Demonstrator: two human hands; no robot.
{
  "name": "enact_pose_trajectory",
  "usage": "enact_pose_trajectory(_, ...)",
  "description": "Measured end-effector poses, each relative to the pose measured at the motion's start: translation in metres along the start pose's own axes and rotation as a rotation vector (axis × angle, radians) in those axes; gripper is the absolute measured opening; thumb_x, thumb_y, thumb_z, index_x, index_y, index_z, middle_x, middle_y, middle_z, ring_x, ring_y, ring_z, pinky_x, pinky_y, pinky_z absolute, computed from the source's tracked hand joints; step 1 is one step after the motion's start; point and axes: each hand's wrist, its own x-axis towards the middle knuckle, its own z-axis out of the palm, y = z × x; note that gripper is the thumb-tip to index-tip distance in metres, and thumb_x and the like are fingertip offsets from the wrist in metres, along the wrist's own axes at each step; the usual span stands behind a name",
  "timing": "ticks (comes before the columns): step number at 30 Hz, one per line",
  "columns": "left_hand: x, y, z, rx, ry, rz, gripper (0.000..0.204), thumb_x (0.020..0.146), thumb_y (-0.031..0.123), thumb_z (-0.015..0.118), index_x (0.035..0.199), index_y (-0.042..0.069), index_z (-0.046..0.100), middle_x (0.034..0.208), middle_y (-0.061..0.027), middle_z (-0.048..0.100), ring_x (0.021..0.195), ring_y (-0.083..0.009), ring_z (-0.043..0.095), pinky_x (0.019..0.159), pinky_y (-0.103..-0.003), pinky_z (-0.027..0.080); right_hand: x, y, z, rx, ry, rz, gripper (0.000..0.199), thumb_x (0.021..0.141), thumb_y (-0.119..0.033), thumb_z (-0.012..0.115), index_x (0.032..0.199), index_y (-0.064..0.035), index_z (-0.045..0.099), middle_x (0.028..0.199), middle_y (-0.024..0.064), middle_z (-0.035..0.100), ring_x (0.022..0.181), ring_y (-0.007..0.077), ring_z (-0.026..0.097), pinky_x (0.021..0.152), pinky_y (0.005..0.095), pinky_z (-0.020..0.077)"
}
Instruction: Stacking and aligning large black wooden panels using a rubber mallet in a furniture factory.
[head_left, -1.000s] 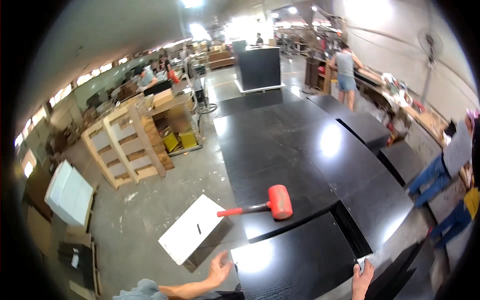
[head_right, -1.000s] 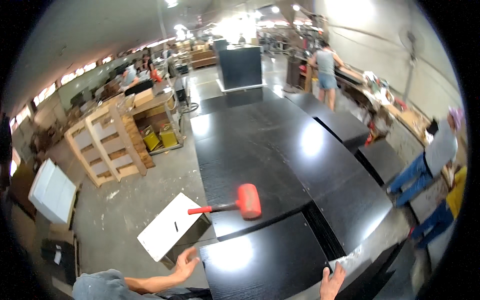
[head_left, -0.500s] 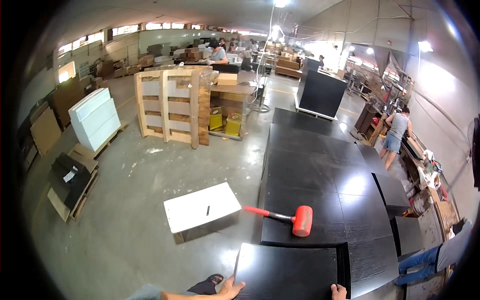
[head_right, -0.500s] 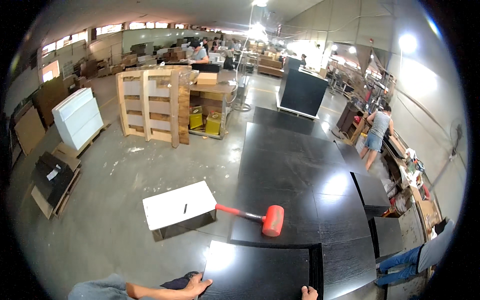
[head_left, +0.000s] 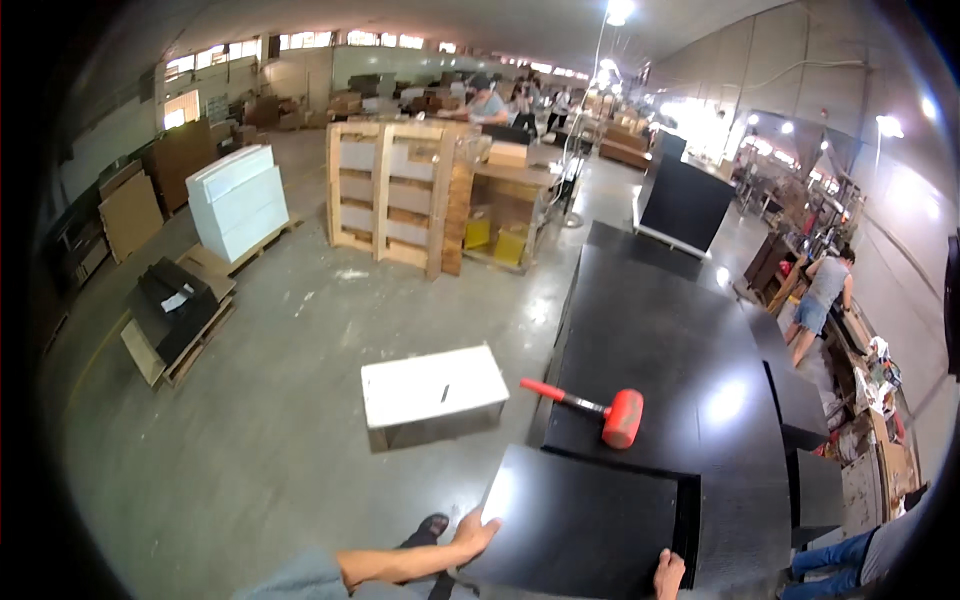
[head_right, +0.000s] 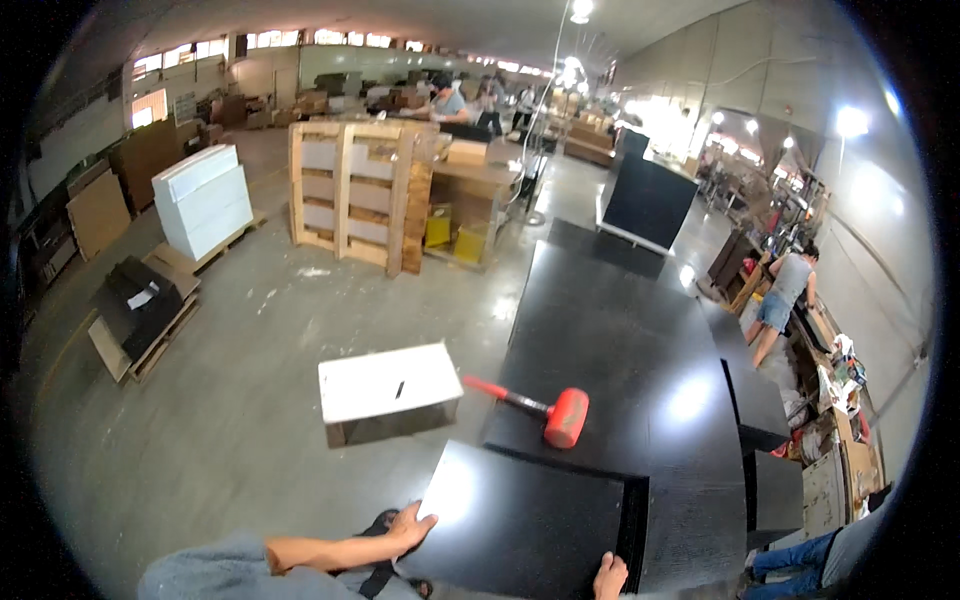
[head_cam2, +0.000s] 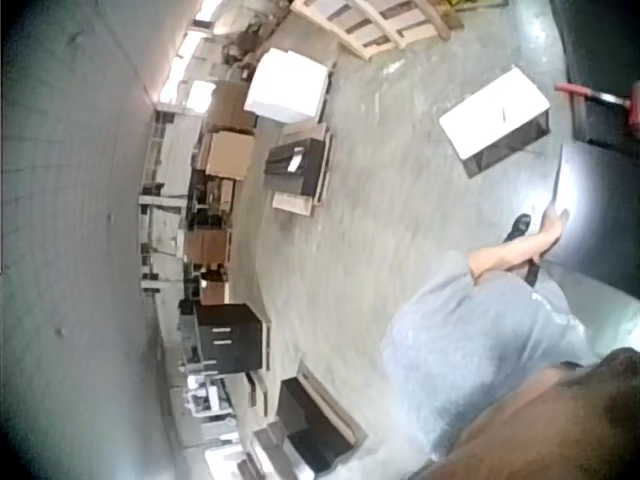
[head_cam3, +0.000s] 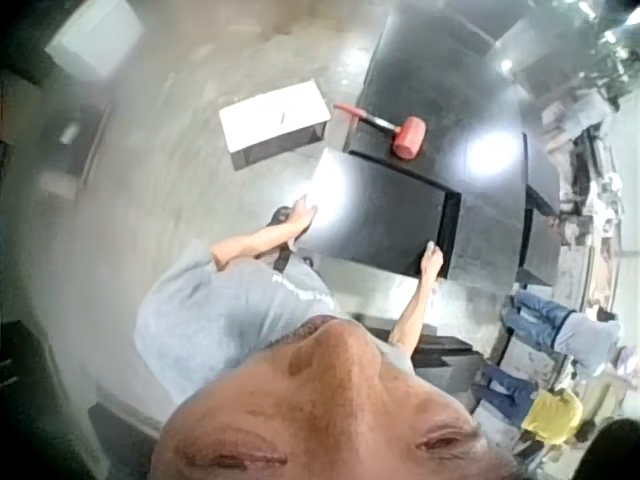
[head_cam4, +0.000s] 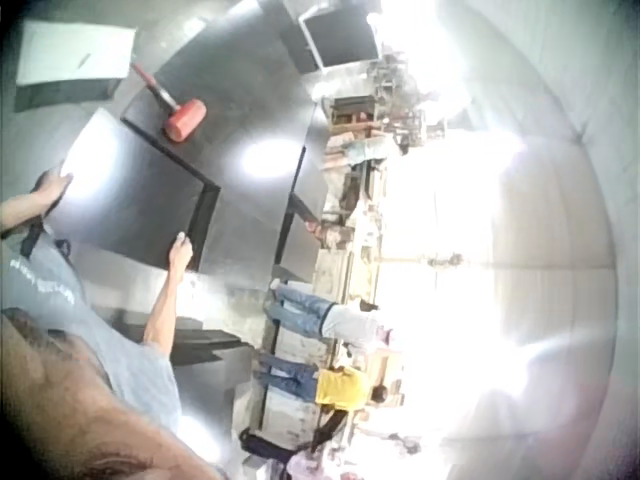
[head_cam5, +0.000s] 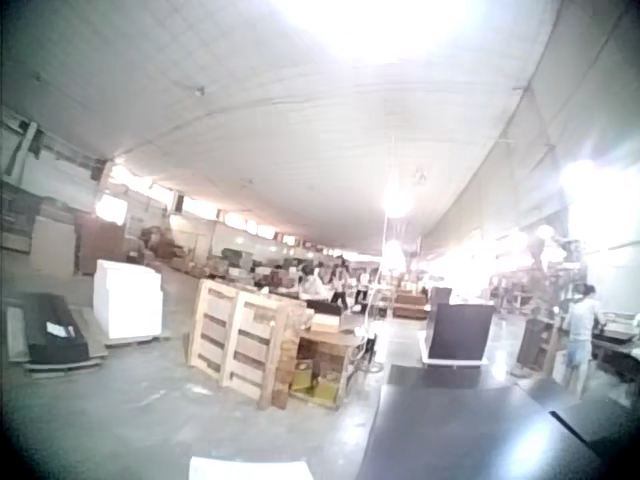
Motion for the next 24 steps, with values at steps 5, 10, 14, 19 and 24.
enact_pose_trajectory(5, -0.03, 0.034, -0.036, 0.002, -0.107, -0.155, 0.043, 0.088, 0.029, 0.066, 0.119, -0.001, 0.06, 0.108, -0.0203, 0.067, 0.102, -0.0287, 0.065, 0.089, -0.04, 0.05, 0.004, -0.041, -0.014, 0.024, -0.085, -0.183, 0.043, 0.1, -0.033, 0.048, 0.107, 0.0072, 0.063, 0.097, 0.032, 0.064, 0.093, 0.0497, 0.061, 0.081, 0.0529, 0.0473)
enact_pose_trajectory(10, -0.063, 0.007, -0.053, -0.149, -0.301, -0.224, 0.046, 0.089, 0.028, 0.068, 0.121, -0.003, 0.06, 0.106, -0.0154, 0.068, 0.094, -0.0226, 0.066, 0.081, -0.035, 0.053, -0.003, -0.078, -0.018, -0.13, 0.068, -0.264, 0.048, 0.089, -0.015, 0.063, 0.131, 0.0055, 0.051, 0.123, 0.0255, 0.057, 0.116, 0.0417, 0.049, 0.102, 0.0486, 0.039)
enact_pose_trajectory(14, -0.065, 0.008, -0.058, -0.211, -0.421, -0.351, 0.054, 0.087, 0.034, 0.069, 0.122, -0.005, 0.058, 0.109, -0.0199, 0.068, 0.103, -0.0256, 0.064, 0.089, -0.037, 0.05, -0.008, -0.148, -0.013, 0.01, 0.008, -0.41, 0.043, 0.088, -0.012, 0.064, 0.128, 0.0017, 0.057, 0.121, 0.0223, 0.06, 0.116, 0.0386, 0.052, 0.101, 0.0465, 0.0413)
enact_pose_trajectory(19, -0.059, -0.03, -0.037, -0.028, -0.256, -0.103, 0.073, 0.084, 0.031, 0.068, 0.136, -0.014, 0.041, 0.134, -0.0348, 0.049, 0.128, -0.0425, 0.049, 0.108, -0.044, 0.039, -0.009, -0.276, 0.021, 0.239, -0.245, -0.557, 0.035, 0.091, -0.011, 0.063, 0.124, -0.0005, 0.062, 0.121, 0.0214, 0.062, 0.115, 0.0363, 0.057, 0.102, 0.0416, 0.0432)
enact_pose_trajectory(24, -0.052, -0.016, -0.047, -0.001, -0.294, -0.126, 0.087, 0.086, 0.033, 0.067, 0.144, -0.015, 0.023, 0.149, -0.0363, 0.03, 0.138, -0.0473, 0.033, 0.116, -0.046, 0.027, -0.002, -0.376, 0.079, 0.208, -0.437, -0.797, 0.032, 0.093, -0.013, 0.059, 0.123, -0.0006, 0.062, 0.121, 0.021, 0.062, 0.115, 0.0357, 0.058, 0.102, 0.0411, 0.0438)
